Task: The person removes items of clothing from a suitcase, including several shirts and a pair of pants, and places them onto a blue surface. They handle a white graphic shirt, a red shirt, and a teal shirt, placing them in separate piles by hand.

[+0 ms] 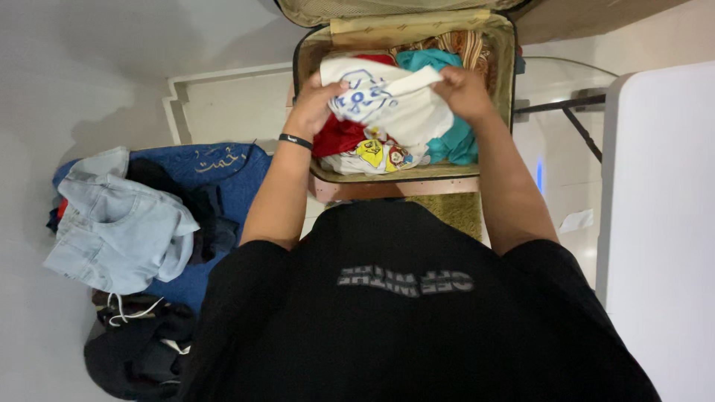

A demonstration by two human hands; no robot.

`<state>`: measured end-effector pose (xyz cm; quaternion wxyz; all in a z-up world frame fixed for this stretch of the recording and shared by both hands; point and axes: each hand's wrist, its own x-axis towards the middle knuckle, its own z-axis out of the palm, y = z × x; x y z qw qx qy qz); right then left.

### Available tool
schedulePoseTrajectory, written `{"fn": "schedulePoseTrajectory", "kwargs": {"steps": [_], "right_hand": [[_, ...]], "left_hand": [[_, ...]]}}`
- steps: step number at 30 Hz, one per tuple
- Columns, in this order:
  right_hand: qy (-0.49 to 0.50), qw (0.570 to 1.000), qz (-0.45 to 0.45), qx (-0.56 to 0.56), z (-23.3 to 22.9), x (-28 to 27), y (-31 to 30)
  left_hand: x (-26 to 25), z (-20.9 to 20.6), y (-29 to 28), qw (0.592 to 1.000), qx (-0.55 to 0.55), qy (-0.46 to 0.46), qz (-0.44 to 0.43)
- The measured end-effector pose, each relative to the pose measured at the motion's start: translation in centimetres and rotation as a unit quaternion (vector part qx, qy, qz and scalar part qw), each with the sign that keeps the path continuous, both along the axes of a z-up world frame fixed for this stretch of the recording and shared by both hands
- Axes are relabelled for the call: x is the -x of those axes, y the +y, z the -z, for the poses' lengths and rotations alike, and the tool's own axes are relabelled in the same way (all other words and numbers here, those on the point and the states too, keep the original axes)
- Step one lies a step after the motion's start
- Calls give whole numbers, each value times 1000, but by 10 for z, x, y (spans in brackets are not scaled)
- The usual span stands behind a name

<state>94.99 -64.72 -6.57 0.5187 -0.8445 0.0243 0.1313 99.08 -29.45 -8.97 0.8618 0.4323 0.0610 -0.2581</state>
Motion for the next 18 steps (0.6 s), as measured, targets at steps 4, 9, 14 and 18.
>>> {"fn": "schedulePoseTrajectory", "kwargs": {"steps": [4,9,14,18], "right_hand": [[-176,974,126,-62,-30,-9,-26],[-220,936,252,-110,-63,9,-49],[-182,968,159,63,10,67,-82],[-70,977,54,195,102,124,-77]], "left_hand": [[-44,-3,-1,990,6,-55,-127],[-54,-52,17,964,28,-135,-225],[-19,-25,40,967,-167,-105,-161],[40,35,42,929,-367,1,47]]}}
